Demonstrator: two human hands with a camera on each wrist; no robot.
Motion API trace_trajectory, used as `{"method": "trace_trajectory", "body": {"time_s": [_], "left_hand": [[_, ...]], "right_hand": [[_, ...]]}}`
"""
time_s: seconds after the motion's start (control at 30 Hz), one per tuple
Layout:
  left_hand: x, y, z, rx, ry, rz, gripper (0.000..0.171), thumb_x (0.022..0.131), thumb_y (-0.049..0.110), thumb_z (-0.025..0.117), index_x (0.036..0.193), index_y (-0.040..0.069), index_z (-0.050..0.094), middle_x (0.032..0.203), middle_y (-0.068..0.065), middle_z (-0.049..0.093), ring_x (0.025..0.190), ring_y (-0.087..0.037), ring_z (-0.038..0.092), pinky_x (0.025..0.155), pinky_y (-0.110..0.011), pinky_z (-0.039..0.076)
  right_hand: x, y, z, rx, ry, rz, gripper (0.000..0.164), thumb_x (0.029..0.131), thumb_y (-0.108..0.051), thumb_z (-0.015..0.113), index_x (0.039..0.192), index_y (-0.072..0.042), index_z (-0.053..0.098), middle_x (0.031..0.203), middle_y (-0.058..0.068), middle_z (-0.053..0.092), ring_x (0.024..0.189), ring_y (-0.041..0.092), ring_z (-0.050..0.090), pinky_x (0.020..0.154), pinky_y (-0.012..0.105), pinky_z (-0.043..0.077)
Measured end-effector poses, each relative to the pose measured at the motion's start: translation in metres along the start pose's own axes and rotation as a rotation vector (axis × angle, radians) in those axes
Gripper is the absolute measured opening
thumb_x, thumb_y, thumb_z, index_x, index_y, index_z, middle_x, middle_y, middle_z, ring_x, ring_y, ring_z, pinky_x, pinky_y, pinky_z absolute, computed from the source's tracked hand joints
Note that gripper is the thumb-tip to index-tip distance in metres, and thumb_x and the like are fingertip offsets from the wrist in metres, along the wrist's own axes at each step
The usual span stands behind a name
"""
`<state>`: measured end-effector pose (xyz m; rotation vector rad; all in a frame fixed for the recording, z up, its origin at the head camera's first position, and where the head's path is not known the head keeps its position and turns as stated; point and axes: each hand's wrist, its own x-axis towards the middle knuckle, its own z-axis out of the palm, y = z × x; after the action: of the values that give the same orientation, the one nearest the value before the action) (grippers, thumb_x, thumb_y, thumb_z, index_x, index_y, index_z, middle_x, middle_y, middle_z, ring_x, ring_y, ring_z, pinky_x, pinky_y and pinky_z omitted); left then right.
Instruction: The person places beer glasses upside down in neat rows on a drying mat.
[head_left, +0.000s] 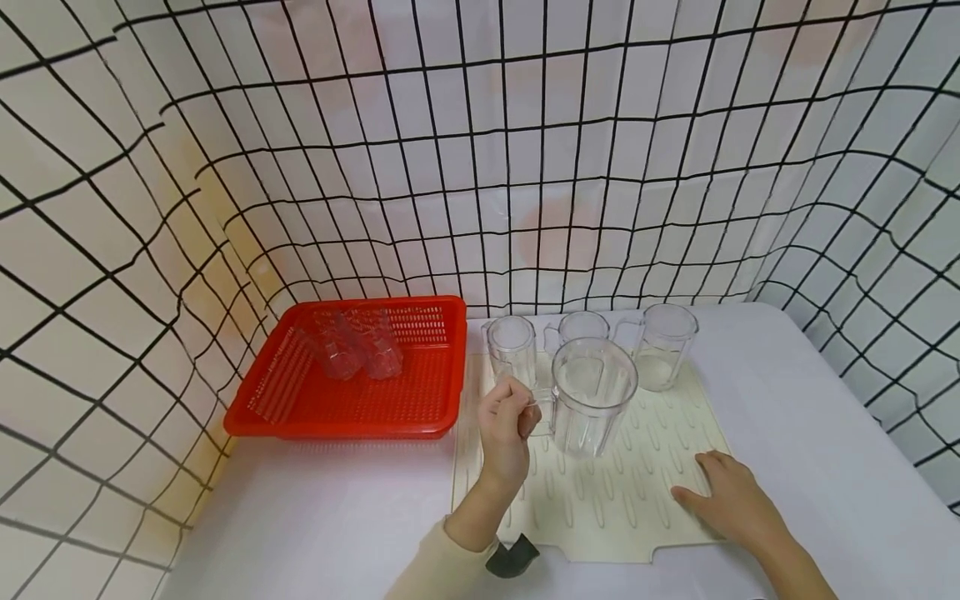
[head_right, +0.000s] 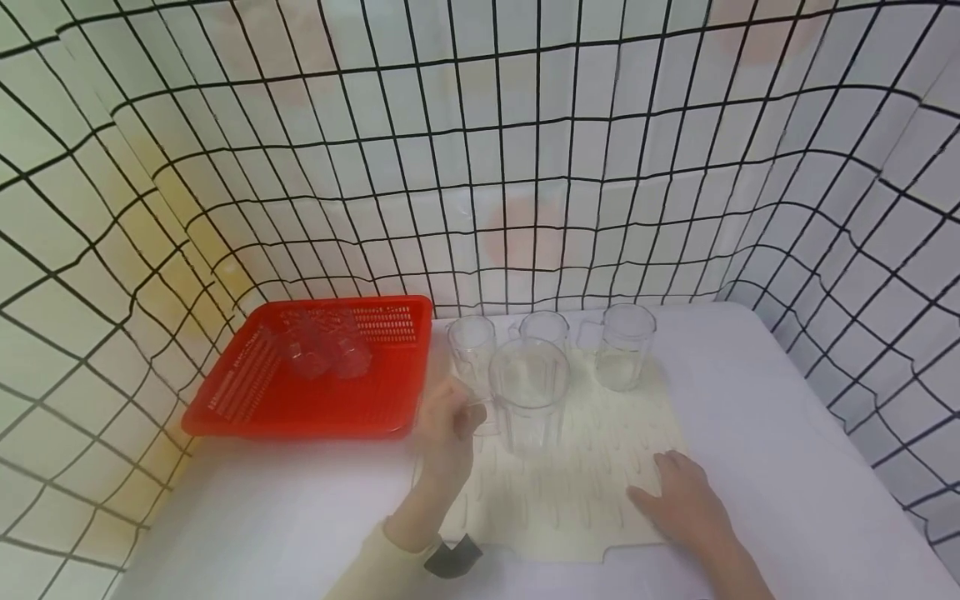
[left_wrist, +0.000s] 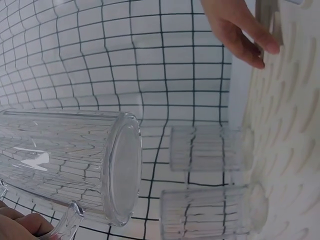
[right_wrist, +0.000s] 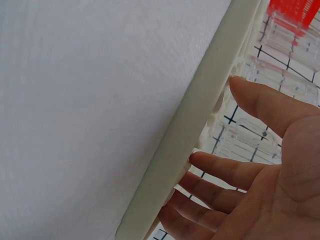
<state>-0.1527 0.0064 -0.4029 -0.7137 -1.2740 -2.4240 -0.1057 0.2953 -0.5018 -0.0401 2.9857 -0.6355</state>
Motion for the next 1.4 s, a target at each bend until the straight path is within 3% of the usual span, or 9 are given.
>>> {"method": "trace_trajectory", "body": {"time_s": [0.4, 0.8, 0.93, 1.07, 1.13, 1.23, 1.33, 1.4], "left_hand": [[-0.01, -0.005, 0.005, -0.046, -0.028, -0.045, 0.025, 0.089, 0.001, 0.038, 0.065, 0.001, 0.034, 0.051, -0.005, 0.023, 0.045, -0.021, 0.016, 0.043, -0.031, 0.013], [-0.018, -0.017, 0.011, -0.028, -0.057, -0.075, 0.024, 0.085, 0.001, 0.04, 0.062, 0.001, 0.031, 0.049, -0.006, 0.02, 0.044, -0.017, 0.017, 0.043, -0.028, 0.014], [-0.021, -0.019, 0.013, -0.036, -0.035, -0.109, 0.024, 0.084, 0.0, 0.039, 0.062, -0.001, 0.03, 0.049, -0.005, 0.021, 0.044, -0.018, 0.017, 0.043, -0.029, 0.014], [-0.021, -0.022, 0.013, -0.033, -0.022, -0.125, 0.024, 0.084, 0.001, 0.038, 0.061, -0.001, 0.03, 0.048, -0.004, 0.021, 0.044, -0.019, 0.017, 0.043, -0.03, 0.014], [-0.021, -0.023, 0.013, -0.032, -0.025, -0.12, 0.025, 0.085, 0.001, 0.038, 0.061, -0.001, 0.031, 0.048, -0.005, 0.021, 0.043, -0.02, 0.017, 0.043, -0.03, 0.013], [-0.021, -0.025, 0.012, -0.028, -0.035, -0.111, 0.024, 0.085, 0.0, 0.039, 0.061, -0.002, 0.031, 0.049, -0.005, 0.021, 0.043, -0.018, 0.018, 0.042, -0.03, 0.014], [-0.021, -0.025, 0.013, -0.02, -0.042, -0.11, 0.023, 0.084, -0.001, 0.039, 0.062, -0.004, 0.032, 0.049, -0.005, 0.021, 0.043, -0.014, 0.019, 0.042, -0.028, 0.014], [-0.021, -0.024, 0.014, -0.012, -0.046, -0.114, 0.023, 0.083, -0.001, 0.04, 0.063, -0.006, 0.032, 0.048, -0.005, 0.021, 0.043, -0.013, 0.019, 0.042, -0.028, 0.014]], "right_hand": [[-0.001, 0.001, 0.001, -0.002, 0.008, 0.0, 0.08, 0.085, -0.046, 0.071, 0.124, 0.021, 0.048, 0.128, 0.046, 0.04, 0.115, 0.063, 0.038, 0.09, 0.07, 0.037], [-0.001, -0.001, -0.001, 0.009, 0.007, -0.009, 0.079, 0.085, -0.043, 0.071, 0.124, 0.021, 0.047, 0.127, 0.047, 0.04, 0.116, 0.064, 0.037, 0.091, 0.071, 0.035], [-0.004, -0.001, 0.0, 0.035, 0.04, -0.023, 0.078, 0.085, -0.042, 0.071, 0.125, 0.021, 0.045, 0.127, 0.045, 0.041, 0.119, 0.063, 0.033, 0.095, 0.071, 0.03], [-0.008, -0.011, -0.003, 0.076, 0.09, -0.03, 0.067, 0.09, -0.038, 0.067, 0.126, 0.014, 0.049, 0.13, 0.04, 0.043, 0.121, 0.058, 0.036, 0.096, 0.069, 0.031], [-0.009, -0.02, -0.007, 0.117, 0.102, -0.016, 0.058, 0.094, -0.038, 0.063, 0.125, 0.01, 0.054, 0.123, 0.033, 0.054, 0.116, 0.051, 0.048, 0.092, 0.064, 0.039], [-0.009, -0.038, -0.013, 0.256, 0.09, 0.009, 0.043, 0.1, -0.038, 0.053, 0.11, 0.003, 0.063, 0.091, 0.016, 0.066, 0.085, 0.031, 0.063, 0.076, 0.043, 0.05], [-0.008, -0.054, -0.017, 0.519, 0.033, 0.005, 0.04, 0.105, -0.032, 0.044, 0.099, 0.002, 0.064, 0.07, 0.001, 0.057, 0.062, 0.012, 0.054, 0.061, 0.028, 0.048], [-0.006, -0.062, -0.018, 0.683, -0.026, -0.03, 0.042, 0.107, -0.025, 0.038, 0.097, 0.008, 0.062, 0.069, 0.001, 0.056, 0.06, 0.01, 0.054, 0.06, 0.026, 0.051]]}}
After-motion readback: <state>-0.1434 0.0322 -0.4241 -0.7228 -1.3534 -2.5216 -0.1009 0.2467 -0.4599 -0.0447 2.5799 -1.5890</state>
